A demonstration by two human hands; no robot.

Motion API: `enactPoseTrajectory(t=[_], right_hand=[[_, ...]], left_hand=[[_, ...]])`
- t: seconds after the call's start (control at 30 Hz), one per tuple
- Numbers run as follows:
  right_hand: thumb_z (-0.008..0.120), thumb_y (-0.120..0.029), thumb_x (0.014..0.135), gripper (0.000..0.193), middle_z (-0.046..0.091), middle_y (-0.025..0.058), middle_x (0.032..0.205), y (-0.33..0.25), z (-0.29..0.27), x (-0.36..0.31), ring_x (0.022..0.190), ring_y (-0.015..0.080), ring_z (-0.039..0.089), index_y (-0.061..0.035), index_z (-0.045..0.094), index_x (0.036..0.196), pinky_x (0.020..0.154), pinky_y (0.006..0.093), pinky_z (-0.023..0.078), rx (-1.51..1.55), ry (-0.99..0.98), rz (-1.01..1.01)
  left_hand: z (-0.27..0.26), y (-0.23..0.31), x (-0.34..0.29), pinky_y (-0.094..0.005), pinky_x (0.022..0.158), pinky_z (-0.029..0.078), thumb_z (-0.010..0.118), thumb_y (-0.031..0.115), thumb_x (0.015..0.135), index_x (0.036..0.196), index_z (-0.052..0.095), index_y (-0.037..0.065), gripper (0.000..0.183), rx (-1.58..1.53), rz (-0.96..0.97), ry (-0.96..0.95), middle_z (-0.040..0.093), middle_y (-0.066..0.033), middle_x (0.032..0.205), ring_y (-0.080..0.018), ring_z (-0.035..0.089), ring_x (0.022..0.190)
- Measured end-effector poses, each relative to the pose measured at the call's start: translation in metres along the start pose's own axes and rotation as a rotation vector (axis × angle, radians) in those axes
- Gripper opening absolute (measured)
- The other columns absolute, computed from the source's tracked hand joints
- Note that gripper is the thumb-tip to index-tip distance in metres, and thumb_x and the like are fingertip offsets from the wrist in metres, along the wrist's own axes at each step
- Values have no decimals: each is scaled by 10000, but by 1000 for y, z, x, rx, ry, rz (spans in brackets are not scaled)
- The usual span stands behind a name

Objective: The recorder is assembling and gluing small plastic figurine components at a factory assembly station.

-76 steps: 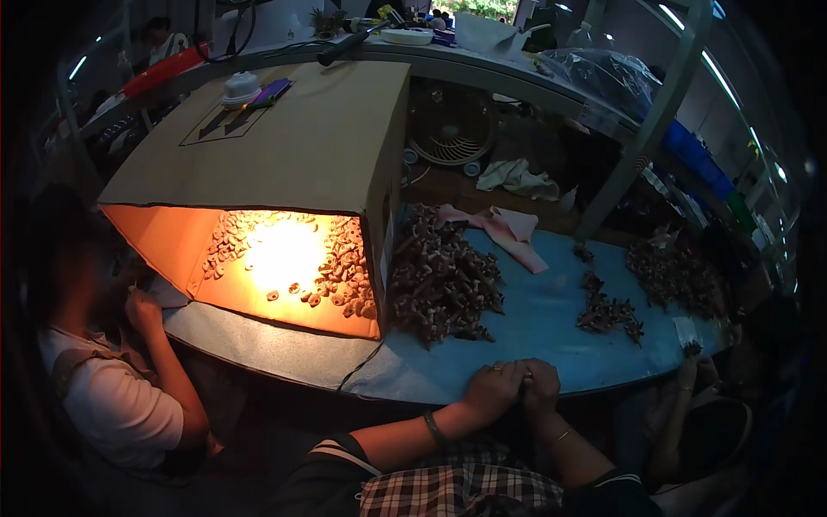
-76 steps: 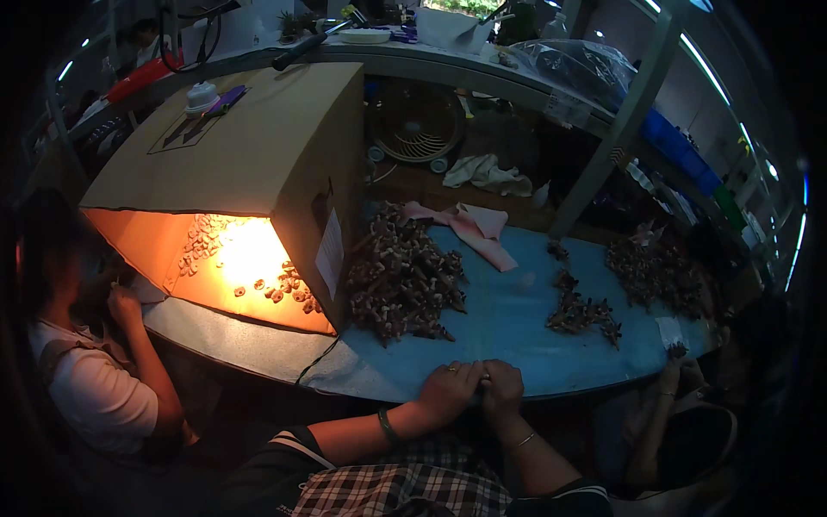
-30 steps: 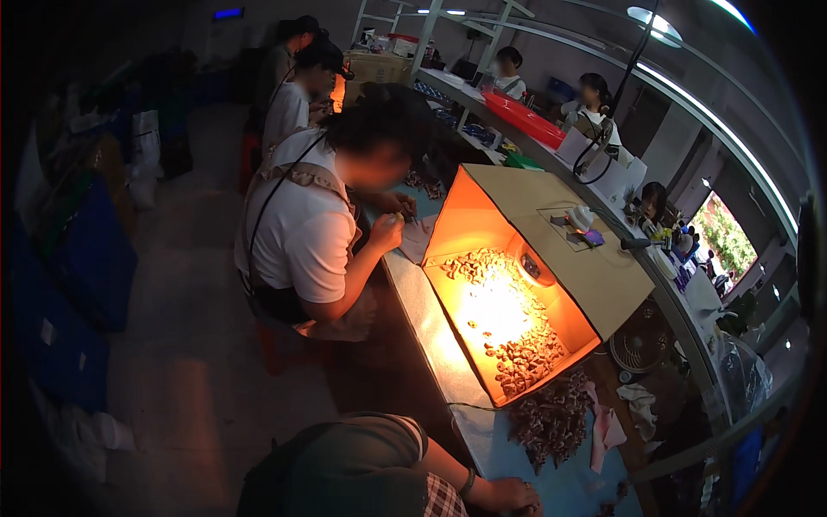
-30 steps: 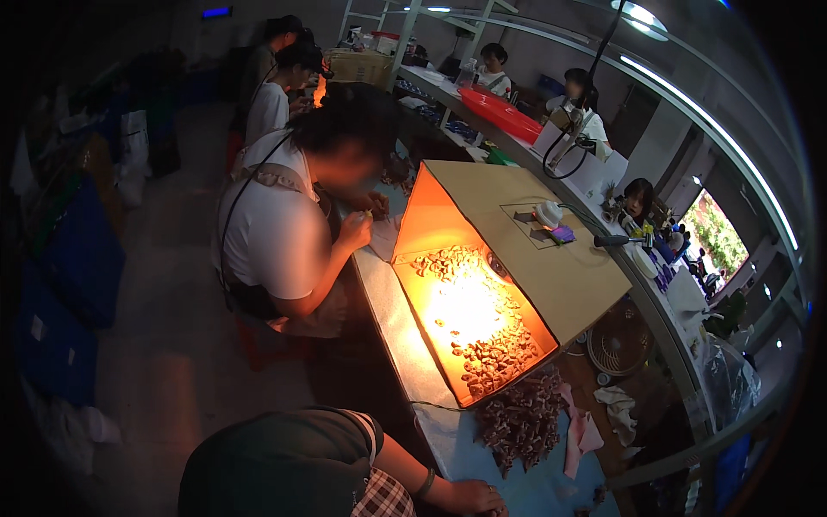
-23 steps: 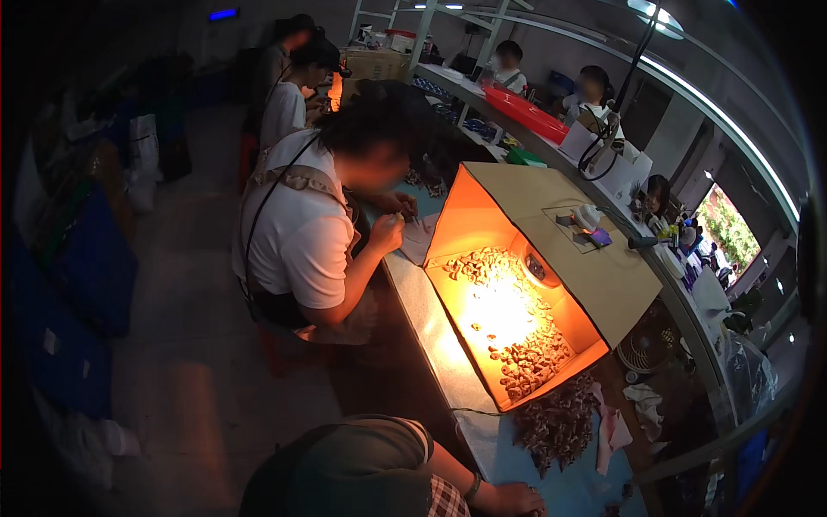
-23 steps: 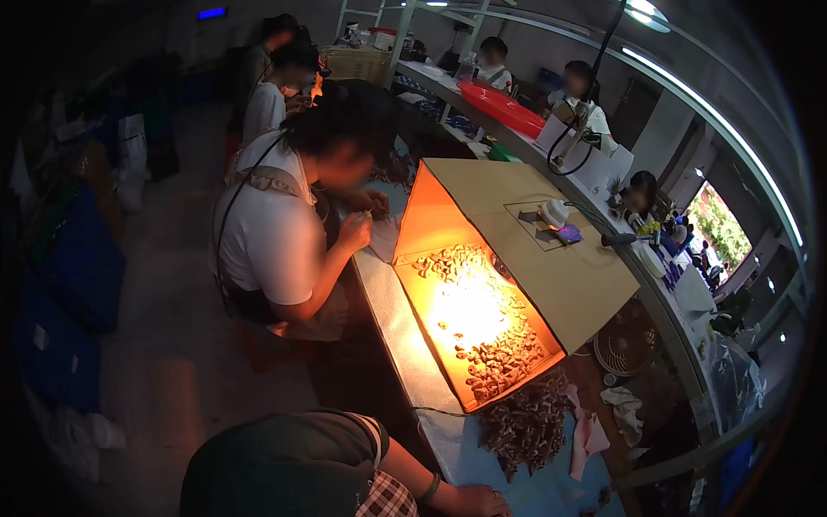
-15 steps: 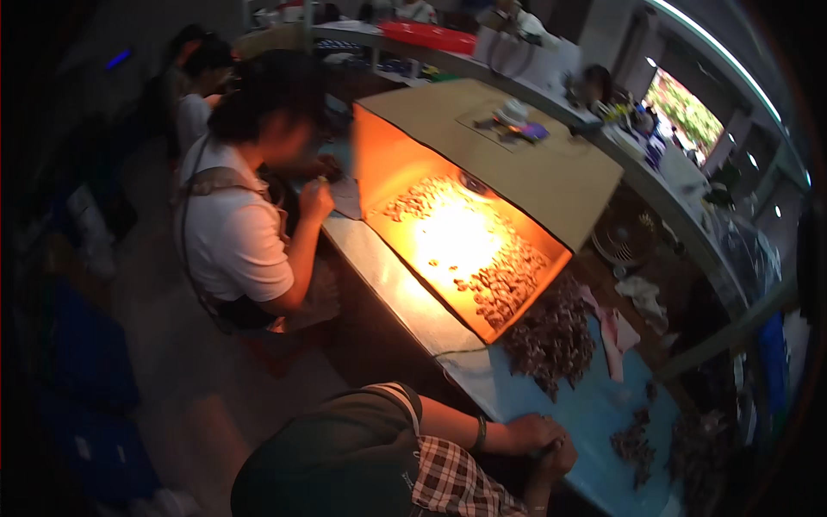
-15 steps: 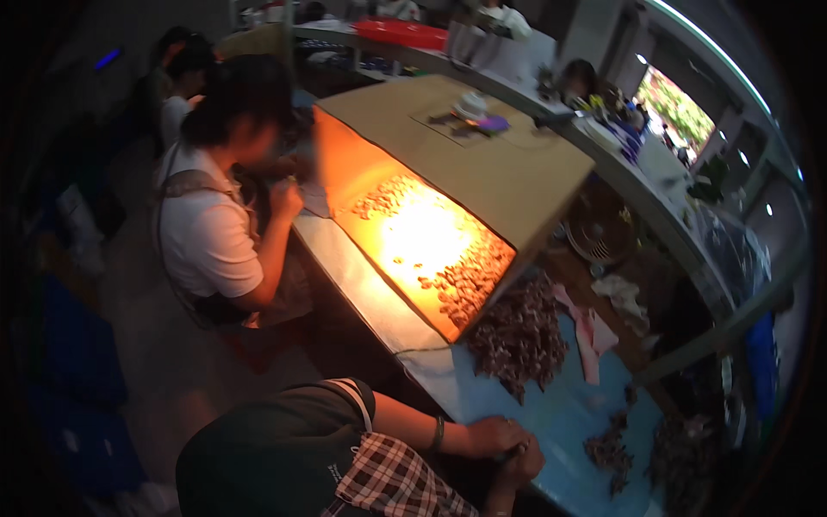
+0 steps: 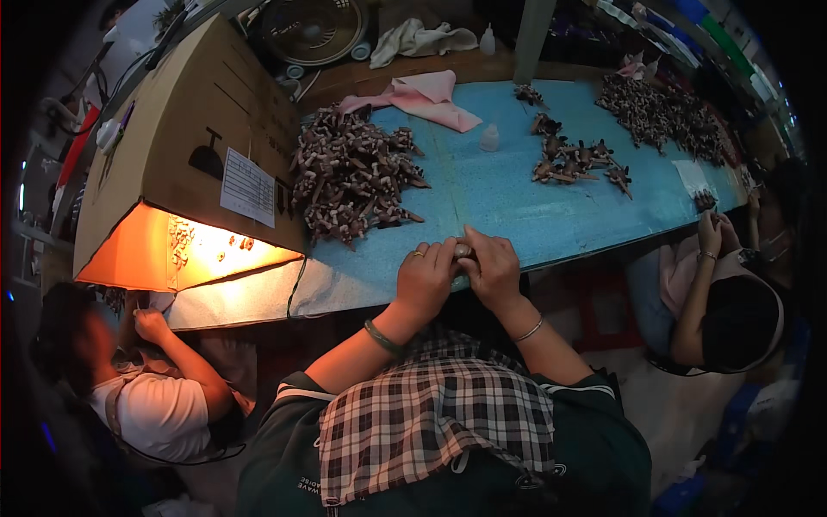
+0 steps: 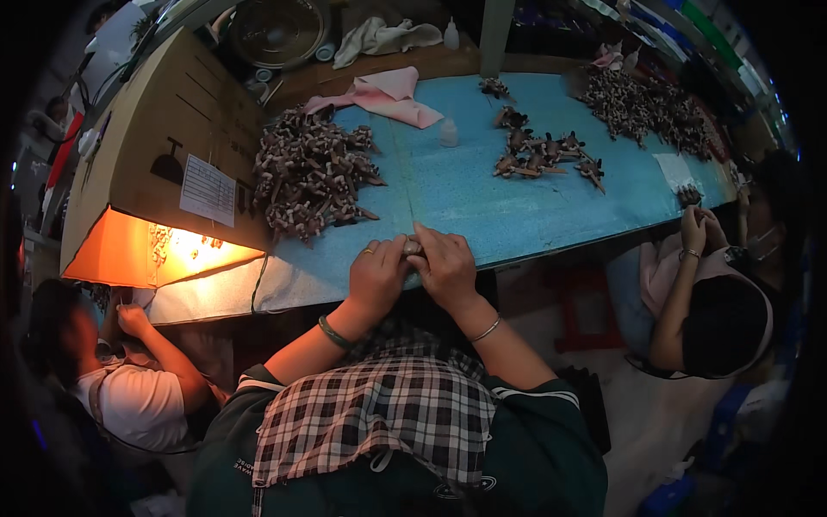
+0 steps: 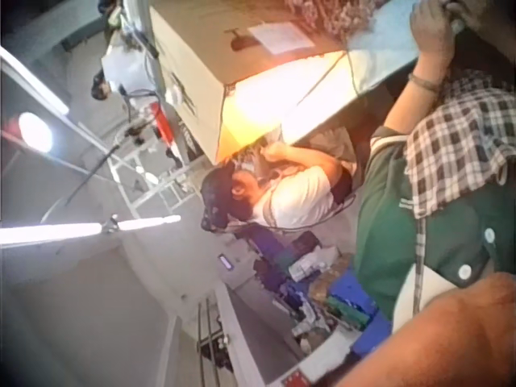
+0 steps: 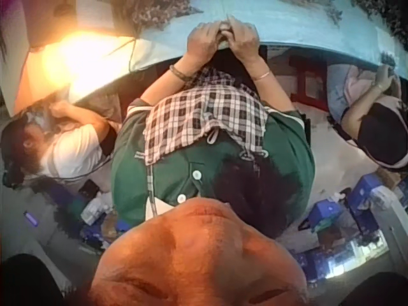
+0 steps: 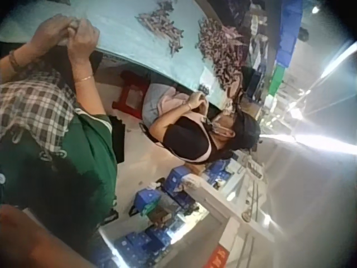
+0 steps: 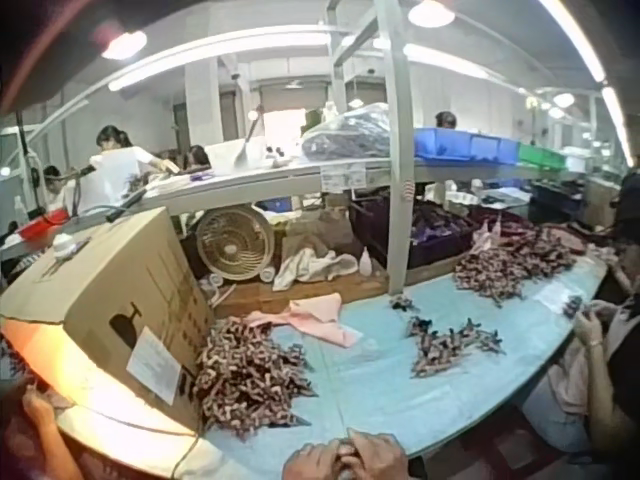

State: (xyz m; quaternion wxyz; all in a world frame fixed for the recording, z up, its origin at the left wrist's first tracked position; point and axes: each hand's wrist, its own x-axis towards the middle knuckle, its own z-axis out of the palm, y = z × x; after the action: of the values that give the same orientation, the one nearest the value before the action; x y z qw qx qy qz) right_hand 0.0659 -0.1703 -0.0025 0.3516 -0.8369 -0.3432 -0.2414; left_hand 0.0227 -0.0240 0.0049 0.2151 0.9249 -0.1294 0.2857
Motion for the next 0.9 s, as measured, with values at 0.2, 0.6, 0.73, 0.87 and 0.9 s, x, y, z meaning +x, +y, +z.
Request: enactPoseTrajectory(t=[0.2,0.6,0.73,0.87,0.9], right_hand=[[608,-282,861,397,661,95,1009,0,-4,-4,915,265,632,-13,583,1151,779,370,473,122,19,8],[680,-159,766,301,657,114,967,1,-4,3,925,273,624,-44,630,1039,790,377,460,74,-47,18],[673,-124,783,289,658,118,955,-6,-15,4,912,277,626,-34,624,1053,789,366,463,222,-112,123],[631,-75,834,302,670,111,979,-35,-48,9,943,200,635,-5,603,1126,797,312,488,832,-215,485],[604,-64,859,312,663,107,1039,-34,-51,6,976,159,620,2,590,1164,800,282,495,922,-191,496]], left_hand=[[-4,3,-5,-351,586,454,680,75,723,1122,546,-15,431,-44,-54,11,581,-114,798,-283,546,675],[-4,-3,0,-340,600,448,700,104,723,1052,573,40,358,-33,-62,-10,556,-76,746,-255,543,681],[-16,-12,-4,-300,647,459,683,87,769,1062,590,32,312,-358,-190,-67,564,-65,793,-224,559,726],[-36,-19,-10,-268,768,457,621,151,885,1119,567,7,280,-1240,-543,-174,578,-61,921,-176,568,857],[-48,-16,-9,-301,828,454,565,290,931,1125,536,4,347,-1579,-653,-324,580,-97,989,-206,570,933]])
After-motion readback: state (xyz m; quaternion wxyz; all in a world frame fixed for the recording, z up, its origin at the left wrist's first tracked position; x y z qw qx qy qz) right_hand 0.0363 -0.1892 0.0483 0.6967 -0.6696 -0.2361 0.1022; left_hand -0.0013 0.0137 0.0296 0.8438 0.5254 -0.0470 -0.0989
